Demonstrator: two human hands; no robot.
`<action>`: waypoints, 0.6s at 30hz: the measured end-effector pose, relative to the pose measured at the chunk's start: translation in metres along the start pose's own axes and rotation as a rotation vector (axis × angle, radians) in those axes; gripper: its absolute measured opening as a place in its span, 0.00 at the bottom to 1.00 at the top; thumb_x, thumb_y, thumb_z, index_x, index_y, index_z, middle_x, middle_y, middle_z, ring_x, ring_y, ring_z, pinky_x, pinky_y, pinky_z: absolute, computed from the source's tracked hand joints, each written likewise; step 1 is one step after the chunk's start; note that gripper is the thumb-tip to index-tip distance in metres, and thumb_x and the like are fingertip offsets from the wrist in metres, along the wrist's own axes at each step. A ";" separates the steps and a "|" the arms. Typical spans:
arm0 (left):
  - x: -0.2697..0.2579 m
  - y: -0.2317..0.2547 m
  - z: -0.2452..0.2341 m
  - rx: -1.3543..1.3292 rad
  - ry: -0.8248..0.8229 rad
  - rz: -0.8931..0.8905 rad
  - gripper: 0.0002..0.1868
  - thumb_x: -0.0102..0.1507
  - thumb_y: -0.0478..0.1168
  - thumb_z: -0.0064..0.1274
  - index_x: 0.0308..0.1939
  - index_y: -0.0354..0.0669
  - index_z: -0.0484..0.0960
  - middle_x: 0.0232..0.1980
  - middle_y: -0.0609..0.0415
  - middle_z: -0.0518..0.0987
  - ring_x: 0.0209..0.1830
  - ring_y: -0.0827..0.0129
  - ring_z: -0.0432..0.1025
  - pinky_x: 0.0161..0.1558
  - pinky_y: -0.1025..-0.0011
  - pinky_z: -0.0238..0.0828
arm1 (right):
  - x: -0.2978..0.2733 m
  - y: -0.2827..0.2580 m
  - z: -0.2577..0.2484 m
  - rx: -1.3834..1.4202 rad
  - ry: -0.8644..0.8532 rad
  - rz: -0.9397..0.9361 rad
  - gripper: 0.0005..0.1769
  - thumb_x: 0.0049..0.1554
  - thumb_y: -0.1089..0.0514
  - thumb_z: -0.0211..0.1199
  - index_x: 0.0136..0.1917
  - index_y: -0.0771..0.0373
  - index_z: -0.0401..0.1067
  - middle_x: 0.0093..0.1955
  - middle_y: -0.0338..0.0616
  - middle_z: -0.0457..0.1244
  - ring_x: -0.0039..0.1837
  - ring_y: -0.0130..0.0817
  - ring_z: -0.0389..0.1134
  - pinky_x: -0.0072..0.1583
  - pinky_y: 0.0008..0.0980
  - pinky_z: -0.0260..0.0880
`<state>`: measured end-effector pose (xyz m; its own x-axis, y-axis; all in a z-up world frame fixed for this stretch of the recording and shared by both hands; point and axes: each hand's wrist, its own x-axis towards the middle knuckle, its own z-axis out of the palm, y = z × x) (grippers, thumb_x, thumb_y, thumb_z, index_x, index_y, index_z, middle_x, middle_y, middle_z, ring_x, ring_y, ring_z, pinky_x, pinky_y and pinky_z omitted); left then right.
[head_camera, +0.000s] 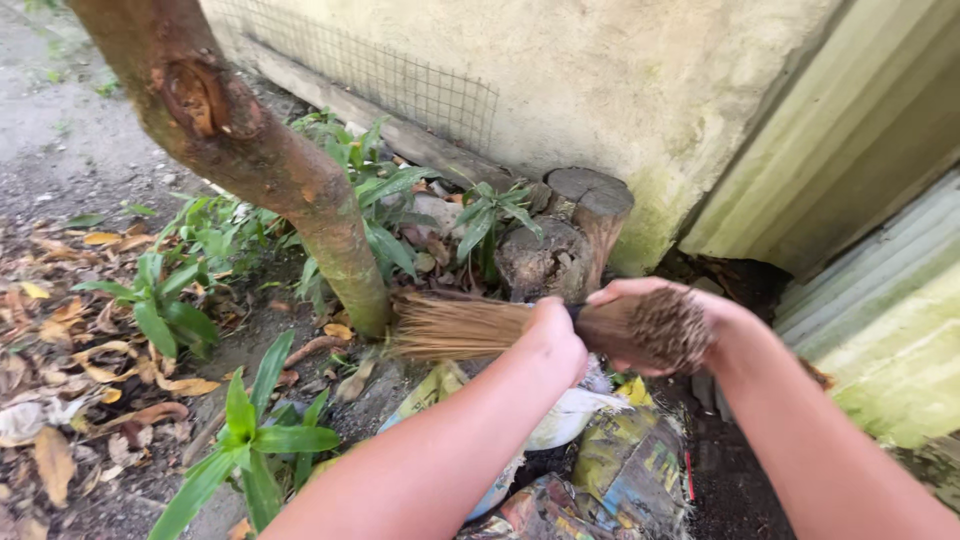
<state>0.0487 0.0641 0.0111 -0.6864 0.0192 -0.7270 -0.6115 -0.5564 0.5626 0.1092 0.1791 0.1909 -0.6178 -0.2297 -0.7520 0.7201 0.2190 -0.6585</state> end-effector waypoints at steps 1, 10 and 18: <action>-0.008 0.002 0.013 0.009 -0.027 -0.008 0.26 0.63 0.68 0.46 0.46 0.53 0.77 0.45 0.55 0.78 0.48 0.63 0.72 0.53 0.54 0.62 | -0.005 -0.003 -0.010 -0.014 -0.018 -0.031 0.29 0.56 0.37 0.58 0.50 0.67 0.77 0.33 0.57 0.69 0.28 0.39 0.69 0.27 0.29 0.69; -0.041 0.082 0.030 0.082 -0.071 -0.061 0.27 0.63 0.70 0.42 0.41 0.53 0.76 0.37 0.57 0.77 0.41 0.66 0.71 0.48 0.57 0.60 | -0.018 0.025 0.027 0.359 0.170 -0.616 0.20 0.58 0.53 0.53 0.58 0.66 0.73 0.50 0.47 0.71 0.51 0.37 0.75 0.52 0.38 0.80; -0.069 0.143 0.036 0.253 -0.244 -0.158 0.29 0.64 0.71 0.38 0.36 0.53 0.76 0.30 0.60 0.76 0.34 0.69 0.70 0.44 0.60 0.58 | 0.008 -0.043 0.081 0.208 0.538 -0.705 0.21 0.46 0.54 0.75 0.51 0.63 0.75 0.48 0.42 0.70 0.50 0.34 0.73 0.46 0.42 0.82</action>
<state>-0.0055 0.0131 0.1565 -0.6305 0.3024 -0.7149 -0.7744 -0.3089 0.5522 0.0990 0.0914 0.2159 -0.9629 0.2393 -0.1245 0.1301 0.0079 -0.9915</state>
